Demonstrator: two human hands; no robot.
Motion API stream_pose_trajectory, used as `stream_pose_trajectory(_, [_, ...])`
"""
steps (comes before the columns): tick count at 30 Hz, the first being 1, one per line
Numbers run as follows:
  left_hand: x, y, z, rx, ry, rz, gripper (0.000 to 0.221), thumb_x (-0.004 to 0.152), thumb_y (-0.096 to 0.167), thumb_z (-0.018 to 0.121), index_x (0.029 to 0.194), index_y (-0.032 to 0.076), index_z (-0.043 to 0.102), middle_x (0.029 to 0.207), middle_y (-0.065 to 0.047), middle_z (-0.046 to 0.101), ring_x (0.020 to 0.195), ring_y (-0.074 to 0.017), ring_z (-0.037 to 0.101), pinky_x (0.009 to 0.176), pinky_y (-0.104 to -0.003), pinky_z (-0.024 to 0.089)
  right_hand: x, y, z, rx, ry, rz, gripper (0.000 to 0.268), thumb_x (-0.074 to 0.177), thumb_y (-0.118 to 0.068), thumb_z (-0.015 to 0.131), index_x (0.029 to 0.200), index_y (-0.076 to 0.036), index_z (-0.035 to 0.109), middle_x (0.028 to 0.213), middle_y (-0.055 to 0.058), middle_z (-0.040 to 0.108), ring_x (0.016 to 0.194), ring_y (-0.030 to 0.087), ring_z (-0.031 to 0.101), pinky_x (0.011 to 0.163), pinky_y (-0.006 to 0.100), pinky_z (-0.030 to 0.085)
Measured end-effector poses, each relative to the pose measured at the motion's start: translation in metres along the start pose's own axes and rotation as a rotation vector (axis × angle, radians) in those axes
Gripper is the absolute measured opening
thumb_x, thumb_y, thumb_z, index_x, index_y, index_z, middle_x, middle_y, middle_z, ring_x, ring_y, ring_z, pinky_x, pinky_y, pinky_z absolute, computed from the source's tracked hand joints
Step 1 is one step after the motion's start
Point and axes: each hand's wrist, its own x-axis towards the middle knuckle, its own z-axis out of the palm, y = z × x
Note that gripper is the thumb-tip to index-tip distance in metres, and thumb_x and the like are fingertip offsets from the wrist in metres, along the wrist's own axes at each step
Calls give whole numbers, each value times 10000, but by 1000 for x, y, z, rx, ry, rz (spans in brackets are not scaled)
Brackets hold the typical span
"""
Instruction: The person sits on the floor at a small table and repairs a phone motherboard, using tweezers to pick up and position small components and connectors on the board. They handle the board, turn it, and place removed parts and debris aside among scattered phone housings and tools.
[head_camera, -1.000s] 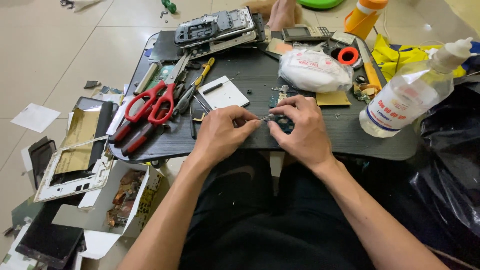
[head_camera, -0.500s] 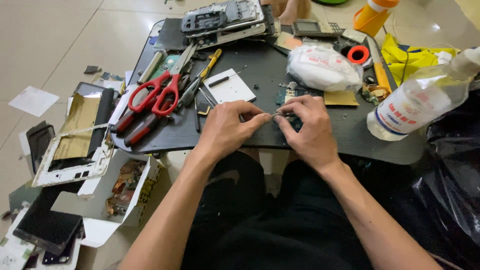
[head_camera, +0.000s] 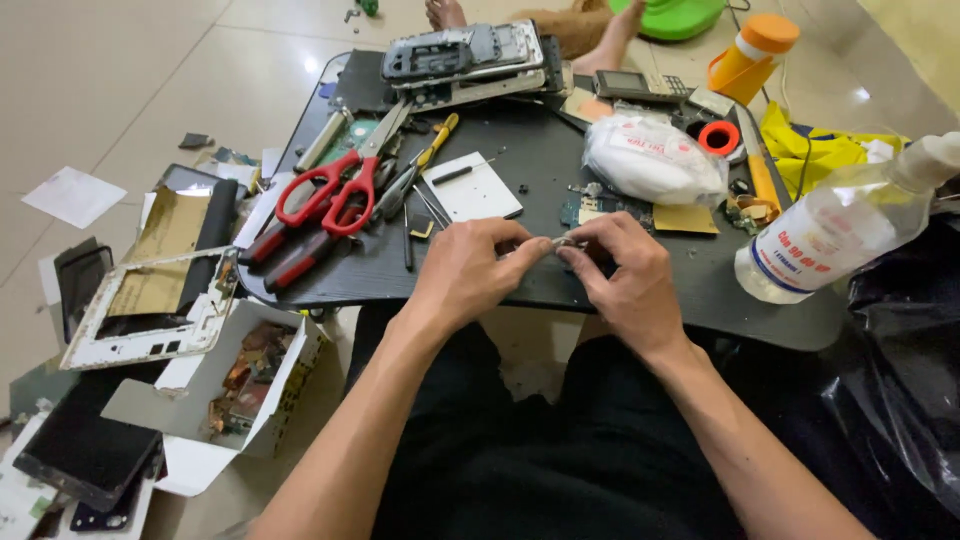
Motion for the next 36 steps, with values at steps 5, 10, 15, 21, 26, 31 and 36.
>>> stream_pose_trajectory(5, [3,-4,5,20,-12,-18,330,911,430,654,956,149,822,761,-102,752,795,-393,745,739,-476,578,-1,-2,-3,6,15,2,85,937,-150,798,1013,-125,769,879,58,685,770,240,723,668,347,593])
stream_pose_trajectory(10, [4,-1,9,74,-31,-53,334,896,462,668,941,165,814,755,-97,753,810,-402,738,728,-495,567,-1,2,-3,4,40,-24,91,931,-140,794,1019,-138,772,897,47,695,801,239,734,689,358,603])
stream_pose_trajectory(15, [8,1,9,24,-32,-121,318,900,463,682,912,175,815,678,-47,724,700,-277,727,674,-399,562,-4,17,6,-145,82,26,154,910,-278,845,959,-154,768,833,3,637,780,200,708,741,335,530])
stream_pose_trajectory(21, [7,7,8,29,-46,-123,309,908,436,690,951,160,823,704,-72,736,728,-297,734,680,-418,564,-7,19,5,-127,60,8,89,920,-241,819,934,-163,777,816,-14,658,795,165,708,771,311,514])
stream_pose_trajectory(26, [6,2,11,11,-1,-125,306,892,435,704,948,157,820,700,-66,733,686,-270,715,671,-400,557,-3,11,-2,-99,57,19,97,958,-203,775,1016,-126,780,845,28,668,799,190,707,777,323,533])
stream_pose_trajectory(31, [3,2,11,4,10,-108,289,892,422,709,947,163,824,694,-57,734,675,-248,709,658,-387,552,-7,14,3,-132,46,-20,81,955,-192,779,1014,-137,789,839,15,666,792,174,705,765,305,522])
stream_pose_trajectory(36, [6,1,10,25,2,-85,288,888,413,708,915,151,821,696,-87,732,714,-306,719,692,-414,555,-5,18,6,-143,48,-38,116,963,-264,762,1025,-178,807,822,-5,674,783,173,694,752,303,499])
